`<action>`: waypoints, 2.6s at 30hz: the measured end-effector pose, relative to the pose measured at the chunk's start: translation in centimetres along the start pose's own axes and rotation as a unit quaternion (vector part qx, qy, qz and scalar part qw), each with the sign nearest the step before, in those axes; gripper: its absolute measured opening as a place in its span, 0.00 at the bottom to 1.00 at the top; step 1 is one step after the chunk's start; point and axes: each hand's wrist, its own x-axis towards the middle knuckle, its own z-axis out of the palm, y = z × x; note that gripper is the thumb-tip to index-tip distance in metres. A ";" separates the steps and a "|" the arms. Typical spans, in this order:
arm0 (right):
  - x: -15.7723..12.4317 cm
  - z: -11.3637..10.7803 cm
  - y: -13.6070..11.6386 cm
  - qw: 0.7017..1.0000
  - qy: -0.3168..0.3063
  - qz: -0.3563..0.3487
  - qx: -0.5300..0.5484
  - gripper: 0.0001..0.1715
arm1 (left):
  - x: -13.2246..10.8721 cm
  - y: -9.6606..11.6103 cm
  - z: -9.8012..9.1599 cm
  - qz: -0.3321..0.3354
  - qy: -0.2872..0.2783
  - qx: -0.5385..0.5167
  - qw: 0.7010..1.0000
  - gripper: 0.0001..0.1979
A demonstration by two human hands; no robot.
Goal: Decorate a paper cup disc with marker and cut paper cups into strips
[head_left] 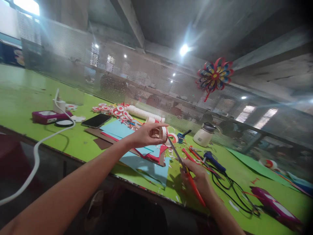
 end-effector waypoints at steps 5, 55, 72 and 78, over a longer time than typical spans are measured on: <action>-0.2 -0.1 0.0 1.000 -0.002 0.007 -0.016 0.21 | 0.1 -0.5 0.1 -0.010 0.009 -0.019 1.000 0.34; -0.8 0.4 0.1 0.997 0.029 0.003 -0.077 0.18 | 0.5 -1.4 0.4 0.017 0.037 0.047 0.998 0.33; -0.6 0.8 0.4 0.996 0.033 0.011 -0.084 0.16 | 0.2 0.2 0.0 -0.009 0.076 0.225 0.971 0.28; -0.6 0.6 0.1 0.996 0.034 0.011 -0.078 0.16 | 0.1 0.1 0.0 -0.018 0.062 0.193 0.979 0.29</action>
